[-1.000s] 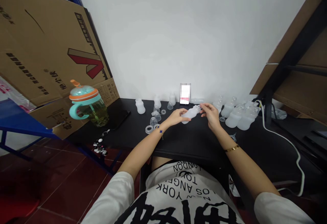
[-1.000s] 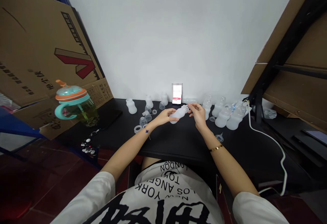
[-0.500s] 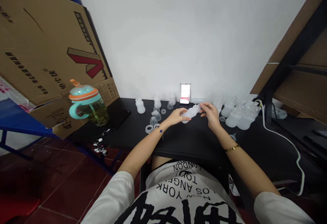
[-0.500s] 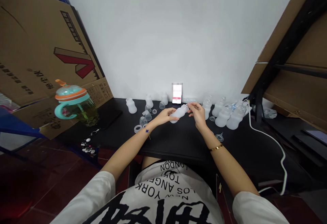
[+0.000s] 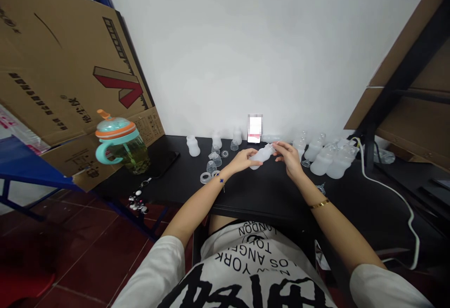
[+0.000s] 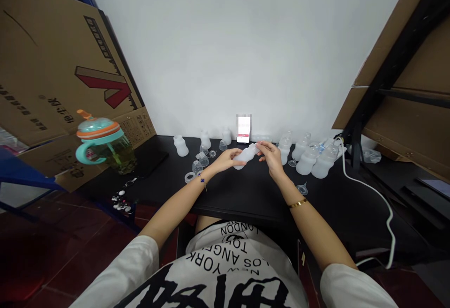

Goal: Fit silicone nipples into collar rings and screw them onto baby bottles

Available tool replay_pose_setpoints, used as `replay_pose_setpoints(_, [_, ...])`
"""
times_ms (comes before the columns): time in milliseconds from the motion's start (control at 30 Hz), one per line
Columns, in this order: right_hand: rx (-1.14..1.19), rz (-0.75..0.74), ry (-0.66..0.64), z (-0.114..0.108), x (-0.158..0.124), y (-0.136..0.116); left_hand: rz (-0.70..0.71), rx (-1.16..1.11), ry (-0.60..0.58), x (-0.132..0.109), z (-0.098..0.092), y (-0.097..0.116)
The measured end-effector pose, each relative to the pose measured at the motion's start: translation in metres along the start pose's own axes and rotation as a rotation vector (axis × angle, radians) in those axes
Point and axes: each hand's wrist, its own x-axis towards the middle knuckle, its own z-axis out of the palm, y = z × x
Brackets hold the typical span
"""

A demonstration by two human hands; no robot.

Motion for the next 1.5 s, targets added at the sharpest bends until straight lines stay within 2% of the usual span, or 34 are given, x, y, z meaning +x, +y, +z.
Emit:
replay_pose_setpoints(200, [0.003,-0.001,0.012,0.000,-0.001,0.000,-0.006,0.022,0.016,-0.001,0.000,0.002])
replay_pose_setpoints(533, [0.086,0.007,0.011,0.000,0.002,0.007,0.011,0.024,-0.025,-0.006,0.001,0.011])
replay_pose_setpoints(800, [0.063,0.026,-0.069,0.004,0.000,0.012,0.017,-0.019,0.001,-0.009,0.002,0.017])
replay_pose_setpoints(1500, [0.071,0.024,-0.066,0.003,-0.001,0.010,0.059,-0.060,0.011,-0.007,0.003,0.014])
